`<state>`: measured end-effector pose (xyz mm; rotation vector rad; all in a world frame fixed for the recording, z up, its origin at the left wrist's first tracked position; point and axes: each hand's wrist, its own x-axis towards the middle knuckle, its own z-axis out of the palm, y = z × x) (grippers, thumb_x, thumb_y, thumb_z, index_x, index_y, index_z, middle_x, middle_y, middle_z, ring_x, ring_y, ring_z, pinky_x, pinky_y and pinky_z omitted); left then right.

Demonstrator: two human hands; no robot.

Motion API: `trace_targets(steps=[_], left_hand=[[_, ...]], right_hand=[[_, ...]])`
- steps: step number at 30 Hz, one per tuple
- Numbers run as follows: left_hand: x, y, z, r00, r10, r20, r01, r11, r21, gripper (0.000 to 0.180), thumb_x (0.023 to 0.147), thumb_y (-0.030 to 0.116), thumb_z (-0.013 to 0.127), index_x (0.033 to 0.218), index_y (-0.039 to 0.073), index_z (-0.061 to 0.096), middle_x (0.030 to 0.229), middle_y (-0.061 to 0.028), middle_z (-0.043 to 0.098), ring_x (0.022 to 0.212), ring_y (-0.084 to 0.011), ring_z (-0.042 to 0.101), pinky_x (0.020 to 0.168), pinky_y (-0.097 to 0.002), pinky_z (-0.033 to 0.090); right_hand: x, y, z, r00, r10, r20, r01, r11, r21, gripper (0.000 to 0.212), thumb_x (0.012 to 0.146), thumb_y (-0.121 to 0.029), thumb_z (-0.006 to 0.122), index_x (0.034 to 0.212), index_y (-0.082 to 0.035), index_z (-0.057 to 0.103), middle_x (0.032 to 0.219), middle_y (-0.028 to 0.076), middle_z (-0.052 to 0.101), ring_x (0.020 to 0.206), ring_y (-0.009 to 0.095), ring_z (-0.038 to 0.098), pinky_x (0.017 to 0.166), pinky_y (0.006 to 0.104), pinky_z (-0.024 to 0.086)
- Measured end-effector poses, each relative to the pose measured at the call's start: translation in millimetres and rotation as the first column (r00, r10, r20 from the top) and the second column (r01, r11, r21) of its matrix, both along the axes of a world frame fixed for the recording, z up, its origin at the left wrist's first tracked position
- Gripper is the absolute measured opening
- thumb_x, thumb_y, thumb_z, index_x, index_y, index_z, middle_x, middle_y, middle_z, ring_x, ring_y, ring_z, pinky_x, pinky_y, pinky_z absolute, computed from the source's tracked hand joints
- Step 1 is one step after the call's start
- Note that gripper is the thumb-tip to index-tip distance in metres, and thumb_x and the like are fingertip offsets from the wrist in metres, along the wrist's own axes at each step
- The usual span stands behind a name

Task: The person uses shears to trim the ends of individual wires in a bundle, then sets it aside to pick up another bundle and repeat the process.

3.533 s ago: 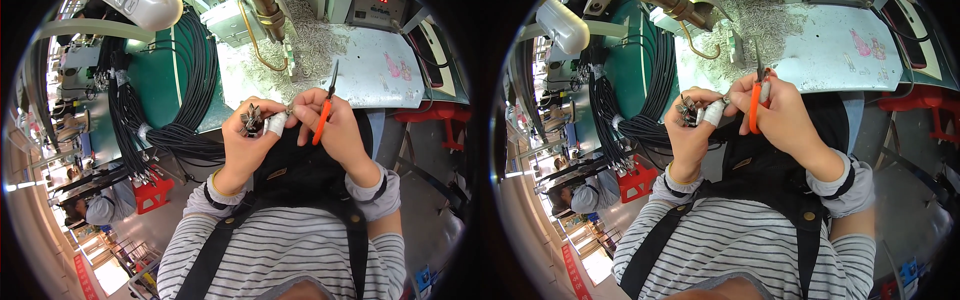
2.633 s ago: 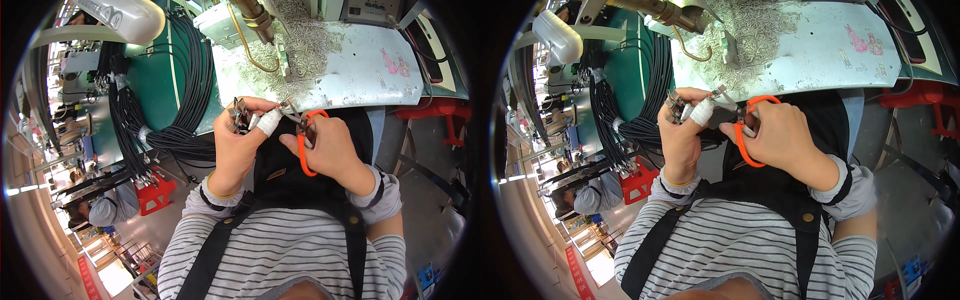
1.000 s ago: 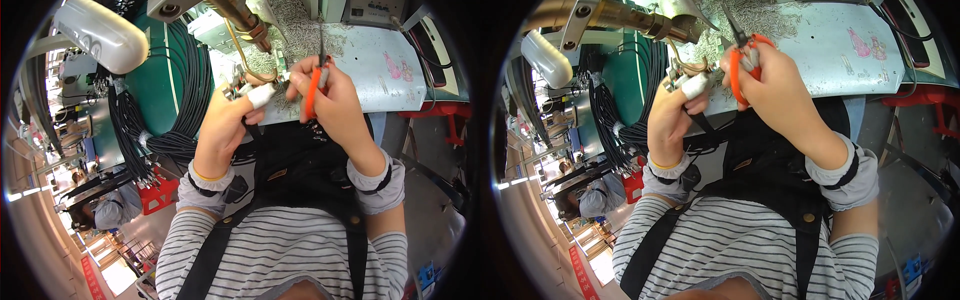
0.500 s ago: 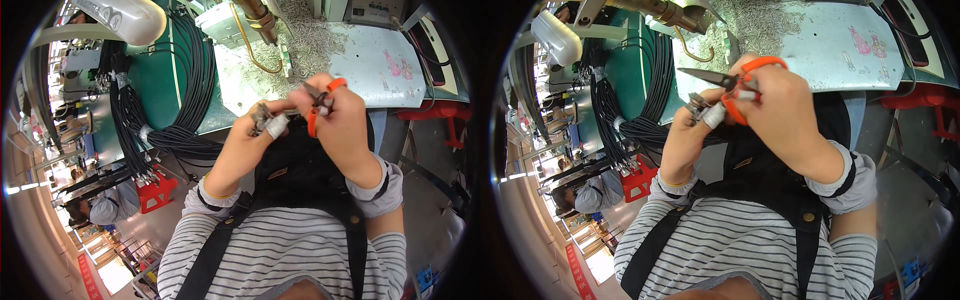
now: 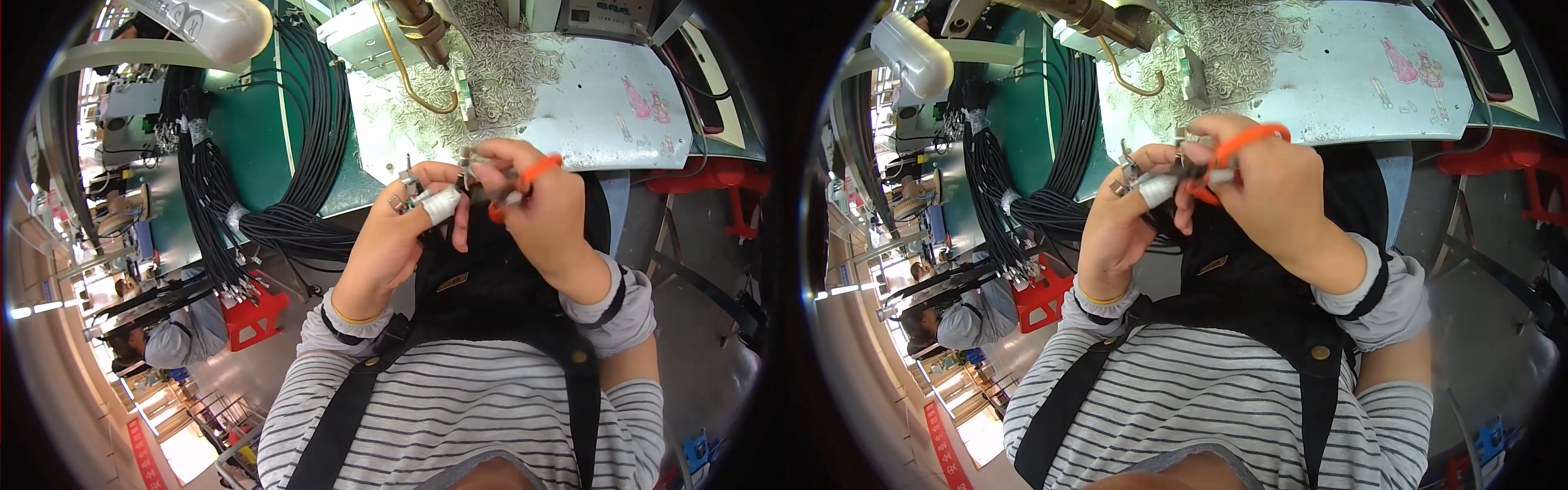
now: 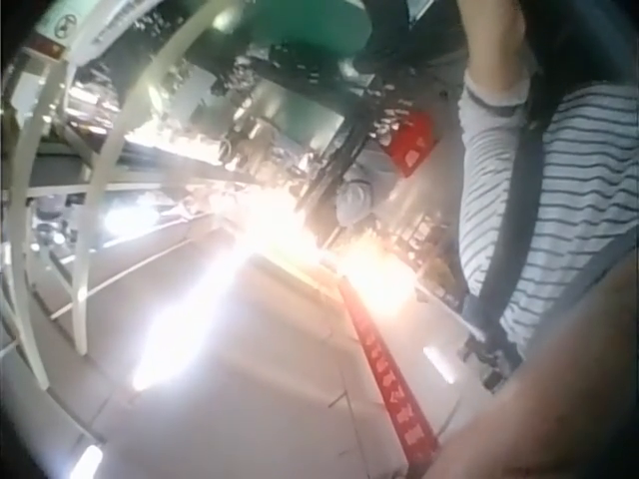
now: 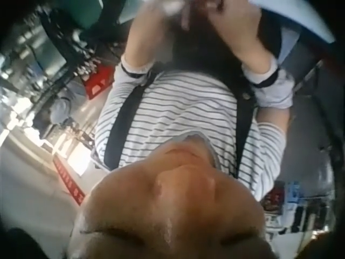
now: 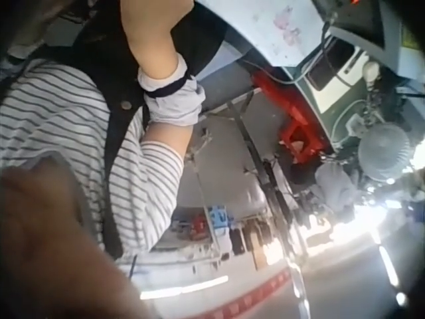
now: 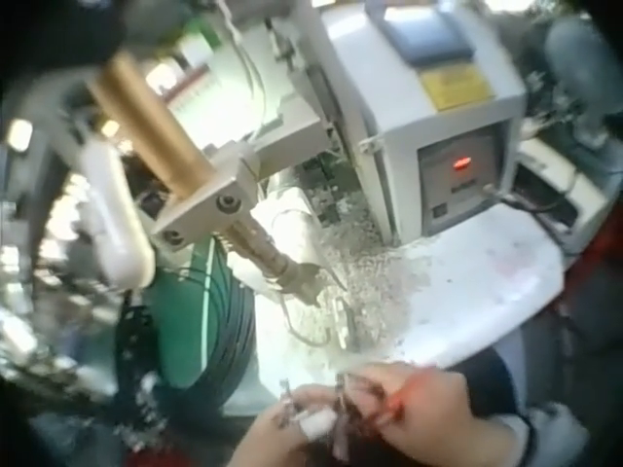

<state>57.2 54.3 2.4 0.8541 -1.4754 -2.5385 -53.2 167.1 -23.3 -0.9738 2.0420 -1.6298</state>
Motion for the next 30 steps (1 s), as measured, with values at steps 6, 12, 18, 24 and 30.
trace_targets(steps=[6,12,18,24,30], left_hand=[[4.7,-5.8,11.8,0.997,0.001,-0.074,0.012,0.983,0.183,0.026,0.081,0.002,0.05,0.106,0.001,0.044,0.07,-0.0093,0.054,0.054,-0.0114,0.05,0.047,-0.0216,0.041],[12.5,-12.1,6.8,0.993,-0.046,-0.105,0.051,0.998,0.048,0.028,0.076,-0.001,0.051,0.104,-0.001,0.045,0.07,-0.0083,0.054,0.054,-0.0101,0.049,0.052,-0.0198,0.041],[8.1,4.8,1.3,0.995,0.027,-0.096,-0.085,0.736,-0.671,0.023,0.07,-0.009,0.057,0.091,0.0,0.054,0.077,-0.0042,0.057,0.064,-0.0064,0.052,0.057,-0.0158,0.04],[3.1,8.3,-6.1,0.985,-0.012,-0.174,-0.14,0.542,-0.829,0.021,0.071,-0.007,0.06,0.091,-0.002,0.054,0.082,-0.0039,0.059,0.071,-0.006,0.053,0.063,-0.0166,0.042],[1.1,10.3,-0.3,0.966,0.163,-0.201,-0.253,0.758,-0.601,0.016,0.074,-0.003,0.061,0.088,-0.001,0.055,0.077,-0.0013,0.055,0.061,-0.0029,0.047,0.051,-0.0145,0.034]], right_hand=[[-3.6,-2.2,-3.6,0.622,-0.077,-0.779,-0.115,0.975,-0.189,0.012,0.075,-0.004,0.062,0.087,-0.003,0.059,0.083,0.011,0.064,0.055,0.011,0.058,0.043,0.0199,0.042],[6.4,-0.7,-15.0,0.923,-0.001,-0.384,-0.145,0.924,-0.353,0.014,0.074,0.0,0.061,0.087,-0.004,0.059,0.083,0.013,0.064,0.055,0.012,0.059,0.044,0.0197,0.043],[7.8,5.6,-10.9,0.946,0.11,-0.304,-0.159,0.977,-0.143,0.013,0.076,0.002,0.059,0.088,-0.001,0.055,0.087,0.012,0.064,0.053,0.009,0.056,0.045,0.0187,0.044],[12.9,-0.3,-6.3,0.996,0.073,0.044,-0.059,0.964,-0.259,0.022,0.07,0.005,0.06,0.09,-0.003,0.056,0.07,0.006,0.06,0.055,0.011,0.056,0.05,0.0203,0.043],[5.2,7.4,2.6,0.953,0.179,0.245,-0.129,0.97,-0.206,0.013,0.077,-0.007,0.062,0.08,0.001,0.052,0.077,0.008,0.061,0.058,0.006,0.053,0.049,0.0194,0.042]])
